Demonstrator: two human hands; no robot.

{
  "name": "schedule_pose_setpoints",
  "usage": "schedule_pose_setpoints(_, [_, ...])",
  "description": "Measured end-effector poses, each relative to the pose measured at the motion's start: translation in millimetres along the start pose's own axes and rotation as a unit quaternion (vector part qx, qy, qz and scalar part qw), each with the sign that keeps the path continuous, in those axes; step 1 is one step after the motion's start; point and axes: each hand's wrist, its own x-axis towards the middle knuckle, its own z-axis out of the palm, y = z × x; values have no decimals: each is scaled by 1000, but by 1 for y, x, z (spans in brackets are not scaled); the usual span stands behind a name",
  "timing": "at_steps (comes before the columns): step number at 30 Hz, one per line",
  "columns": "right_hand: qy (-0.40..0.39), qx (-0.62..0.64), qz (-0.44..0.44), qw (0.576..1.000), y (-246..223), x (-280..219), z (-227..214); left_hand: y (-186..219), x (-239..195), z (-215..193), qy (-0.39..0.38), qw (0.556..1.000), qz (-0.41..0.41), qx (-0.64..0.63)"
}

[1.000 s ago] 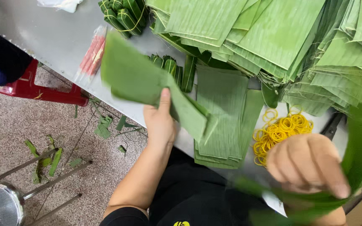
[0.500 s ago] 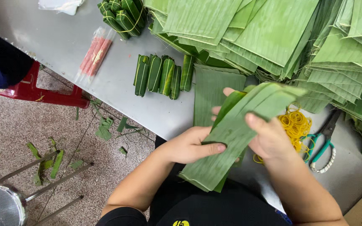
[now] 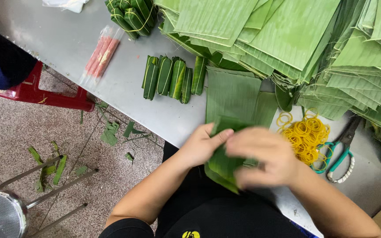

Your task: The person wraps small pink cylindrical items in banana leaves, folds the leaves tightly, and secures each bundle with a yellow rubber band. The wrapped items are placed in a row on the table.

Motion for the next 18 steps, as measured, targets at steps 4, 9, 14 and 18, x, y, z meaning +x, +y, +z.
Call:
schedule_pose_setpoints(4, [49,-223,73,971,13,-14,4,30,-15,11,-65,909,44,409])
schedule_pose_setpoints(9, [69,-216,127,966,19,-26,10,67,-23,19,-114,825,-57,551])
schedule_pose_setpoints(14, [56,30,212,975,12,-23,16,69,-29,16,-23,850,-42,525])
schedule_pose_setpoints(18, [129,17,242,961,1,-24,27,60,-34,-11,149,867,160,448])
